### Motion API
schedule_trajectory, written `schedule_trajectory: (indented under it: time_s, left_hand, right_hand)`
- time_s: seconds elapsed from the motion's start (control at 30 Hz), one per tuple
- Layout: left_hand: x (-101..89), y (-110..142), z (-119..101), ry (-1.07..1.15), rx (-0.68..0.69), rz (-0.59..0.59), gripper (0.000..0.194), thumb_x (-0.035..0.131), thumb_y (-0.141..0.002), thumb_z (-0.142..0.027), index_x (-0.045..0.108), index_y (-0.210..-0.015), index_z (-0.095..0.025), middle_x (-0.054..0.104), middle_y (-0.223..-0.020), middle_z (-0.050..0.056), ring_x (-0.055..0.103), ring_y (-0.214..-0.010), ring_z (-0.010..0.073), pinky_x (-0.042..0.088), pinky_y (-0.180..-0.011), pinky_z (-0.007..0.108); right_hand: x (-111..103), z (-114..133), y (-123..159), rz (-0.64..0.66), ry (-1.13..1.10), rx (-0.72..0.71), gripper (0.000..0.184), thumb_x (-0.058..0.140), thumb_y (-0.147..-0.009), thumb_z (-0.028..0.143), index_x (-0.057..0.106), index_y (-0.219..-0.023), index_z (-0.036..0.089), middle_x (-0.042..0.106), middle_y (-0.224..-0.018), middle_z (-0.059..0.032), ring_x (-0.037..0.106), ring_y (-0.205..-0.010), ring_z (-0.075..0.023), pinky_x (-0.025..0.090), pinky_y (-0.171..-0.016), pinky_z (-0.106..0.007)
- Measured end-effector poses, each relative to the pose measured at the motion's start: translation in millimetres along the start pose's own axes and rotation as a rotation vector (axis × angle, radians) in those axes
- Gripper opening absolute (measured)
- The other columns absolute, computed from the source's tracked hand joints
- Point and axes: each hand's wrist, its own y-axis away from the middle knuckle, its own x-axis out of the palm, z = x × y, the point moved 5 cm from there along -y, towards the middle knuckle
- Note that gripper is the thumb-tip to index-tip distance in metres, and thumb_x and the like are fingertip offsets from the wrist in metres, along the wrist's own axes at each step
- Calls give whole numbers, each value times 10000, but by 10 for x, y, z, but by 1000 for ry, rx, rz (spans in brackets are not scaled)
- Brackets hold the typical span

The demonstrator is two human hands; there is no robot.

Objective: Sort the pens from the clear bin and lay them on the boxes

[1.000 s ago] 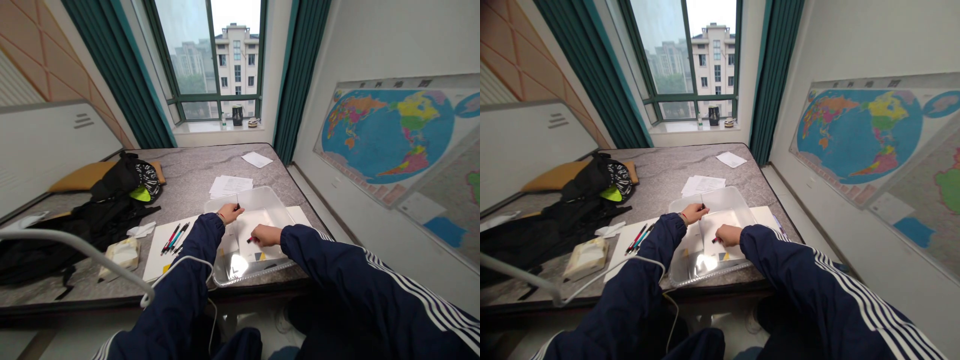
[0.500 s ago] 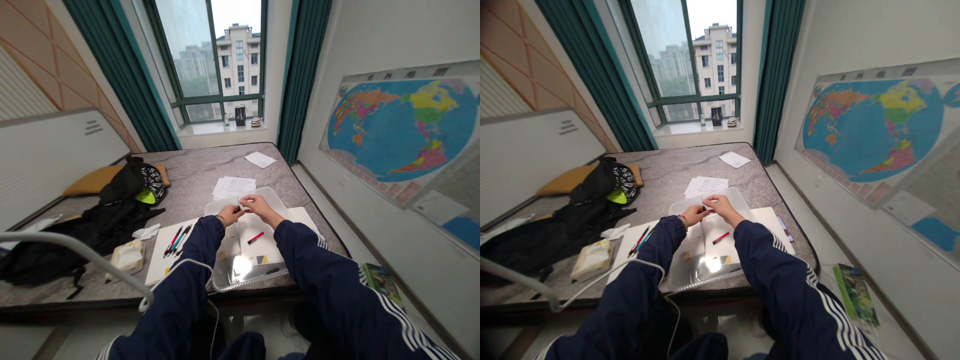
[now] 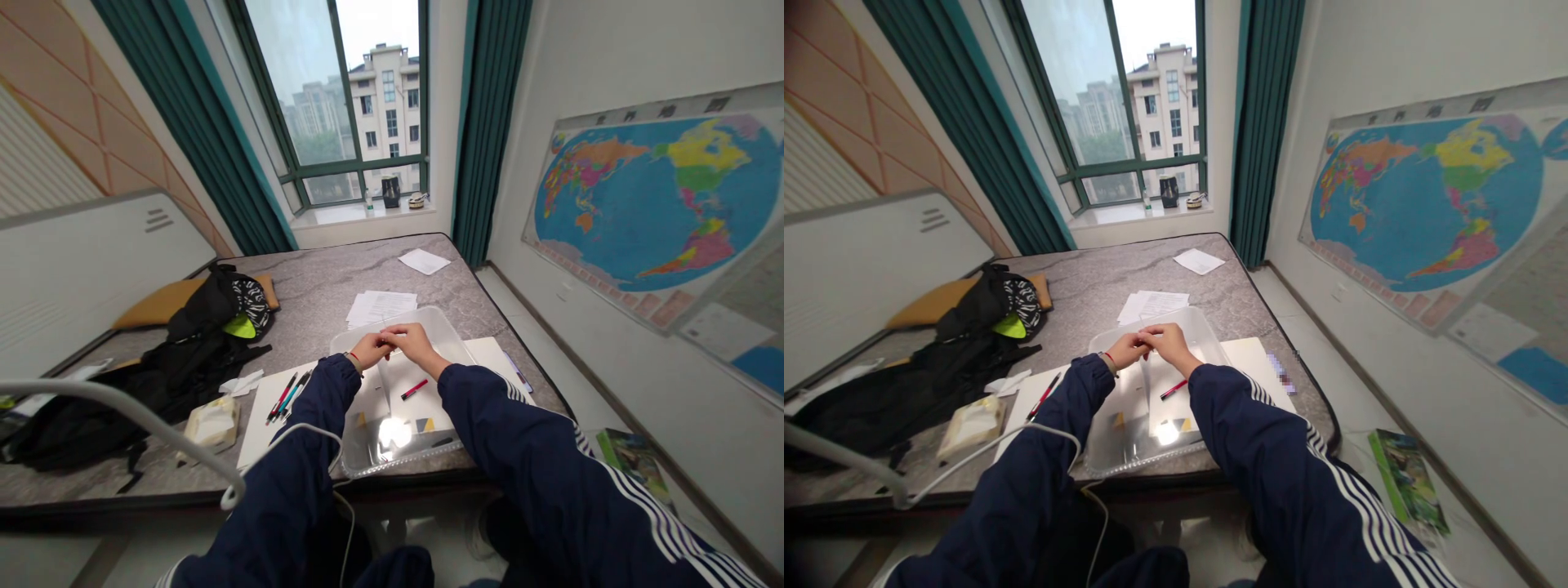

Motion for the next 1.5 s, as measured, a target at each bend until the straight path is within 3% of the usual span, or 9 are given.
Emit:
schedule_trajectory:
  time_s: [0.13,0.23,0.4,0.5,0.7,0.87,1.0,1.17,1.5]
  left_hand:
    - [25,6,69,204,-114,68,201,523,-842,-274,621,-943,-130,648,-735,26,441,-455,63,356,-417,200]
    - [16,-10,139,357,-175,63,246,506,-839,-259,576,-1049,-152,682,-845,51,485,-455,62,344,-407,194]
    - [-5,-41,200,568,-105,23,320,658,-789,-377,521,-993,-172,721,-995,118,703,-769,182,482,-590,247]
    - [-63,-57,202,586,-15,-60,377,728,-737,-449,501,-883,-186,745,-957,109,706,-897,211,492,-647,252]
    - [-291,-33,169,626,97,-343,432,775,-692,-460,485,-863,-189,753,-985,130,686,-713,158,434,-510,201]
    - [-430,71,164,791,197,-529,461,860,-601,-305,456,-781,-173,737,-1027,141,714,-915,219,552,-760,316]
    - [-380,68,169,799,173,-474,473,876,-574,-303,451,-726,-161,732,-913,100,731,-868,244,560,-754,338]
    - [-313,18,158,700,152,-391,457,852,-613,-348,448,-723,-166,718,-789,57,727,-813,211,507,-619,232]
    - [-225,4,130,565,137,-269,448,775,-710,-401,380,-760,-196,748,-880,96,703,-701,165,431,-552,209]
  right_hand:
    - [-89,3,-32,-76,-43,-15,274,654,-791,393,758,-840,144,755,-859,-68,692,-850,-197,520,-792,-273]
    - [-178,-34,-78,-168,-84,18,299,658,-777,415,748,-817,133,748,-823,-73,685,-796,-193,519,-739,-270]
    - [-272,-85,-113,-299,-116,35,290,694,-730,418,748,-777,137,742,-783,-82,676,-752,-201,519,-690,-285]
    - [-280,-102,-123,-314,-146,35,279,710,-714,409,751,-779,142,740,-784,-84,671,-721,-197,521,-662,-286]
    - [-395,-130,-161,-399,-250,61,321,715,-703,440,744,-802,136,718,-744,-77,648,-638,-177,522,-601,-285]
    - [-417,-130,-155,-404,-454,107,352,763,-654,440,726,-791,118,680,-708,-63,613,-599,-150,530,-574,-285]
    - [-356,-77,-109,-359,-571,143,367,800,-622,426,725,-804,116,665,-745,-59,608,-630,-142,548,-602,-296]
    - [-297,-2,-76,-291,-580,158,380,800,-619,451,725,-787,119,663,-755,-59,611,-648,-140,551,-626,-302]
    - [-327,32,-54,-327,-629,173,391,822,-590,446,720,-788,125,660,-759,-59,618,-688,-156,545,-634,-307]
